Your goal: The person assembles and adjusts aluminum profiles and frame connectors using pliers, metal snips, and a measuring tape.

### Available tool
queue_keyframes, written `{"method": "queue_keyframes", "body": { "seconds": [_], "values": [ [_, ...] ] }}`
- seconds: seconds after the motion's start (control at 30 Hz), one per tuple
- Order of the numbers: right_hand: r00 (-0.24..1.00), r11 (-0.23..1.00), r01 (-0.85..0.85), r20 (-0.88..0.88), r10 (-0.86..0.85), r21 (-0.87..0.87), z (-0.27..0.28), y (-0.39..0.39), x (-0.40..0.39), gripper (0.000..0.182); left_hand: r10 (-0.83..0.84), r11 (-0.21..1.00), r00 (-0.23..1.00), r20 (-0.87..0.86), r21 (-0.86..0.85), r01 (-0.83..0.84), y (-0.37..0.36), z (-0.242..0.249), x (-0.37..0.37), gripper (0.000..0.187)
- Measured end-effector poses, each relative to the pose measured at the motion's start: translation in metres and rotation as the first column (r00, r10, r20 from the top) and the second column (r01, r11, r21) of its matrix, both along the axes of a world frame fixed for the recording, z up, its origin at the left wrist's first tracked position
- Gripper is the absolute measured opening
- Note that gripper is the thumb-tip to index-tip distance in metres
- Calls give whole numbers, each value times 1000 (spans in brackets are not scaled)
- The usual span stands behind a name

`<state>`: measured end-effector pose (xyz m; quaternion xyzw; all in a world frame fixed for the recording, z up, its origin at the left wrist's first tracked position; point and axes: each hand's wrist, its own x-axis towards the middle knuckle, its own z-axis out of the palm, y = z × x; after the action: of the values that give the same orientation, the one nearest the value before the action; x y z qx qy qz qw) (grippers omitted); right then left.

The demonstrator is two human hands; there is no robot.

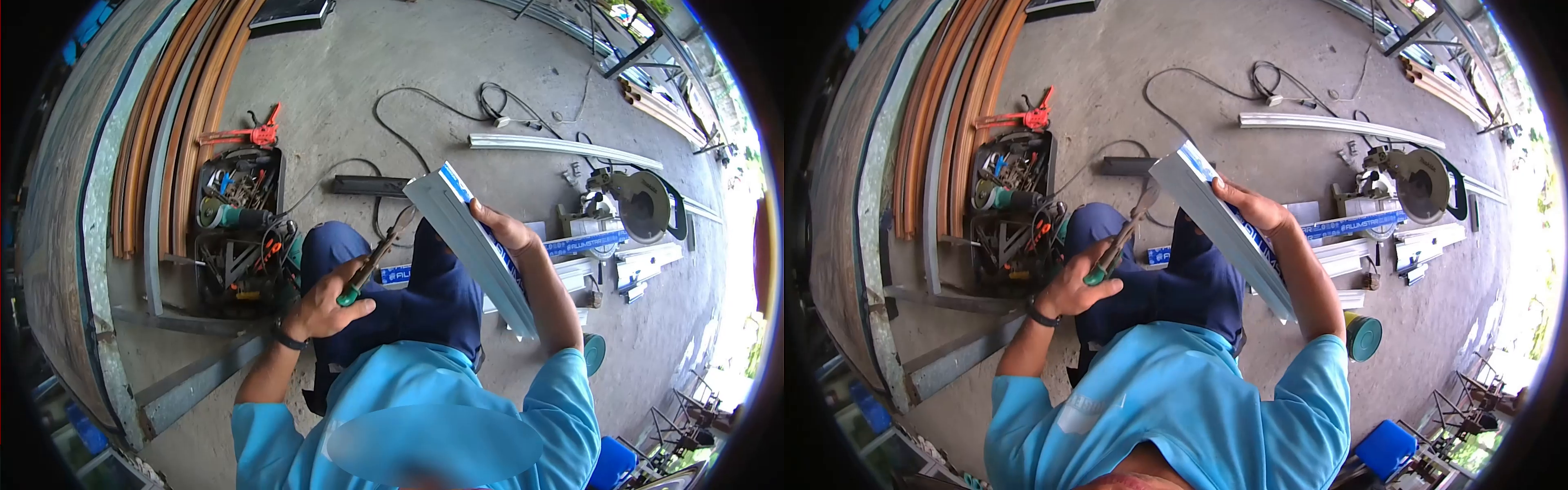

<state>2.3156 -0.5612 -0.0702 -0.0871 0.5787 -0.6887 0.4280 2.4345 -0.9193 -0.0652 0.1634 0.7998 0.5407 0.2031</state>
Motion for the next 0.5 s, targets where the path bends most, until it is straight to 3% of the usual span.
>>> {"method": "queue_keyframes", "body": {
  "seconds": [0.2, 0.5],
  "values": [
    [990, 970, -2, -135, 37, 244, 18, -12, 12, 90, -86, 992, 988, -131, -101, 73, -3, 2, -5, 66],
    [985, 944, -101, -99, 138, 314, 14, -11, 13, 99, -94, 990, 960, -263, -130, 61, -3, -11, -1, 68]
  ]
}}
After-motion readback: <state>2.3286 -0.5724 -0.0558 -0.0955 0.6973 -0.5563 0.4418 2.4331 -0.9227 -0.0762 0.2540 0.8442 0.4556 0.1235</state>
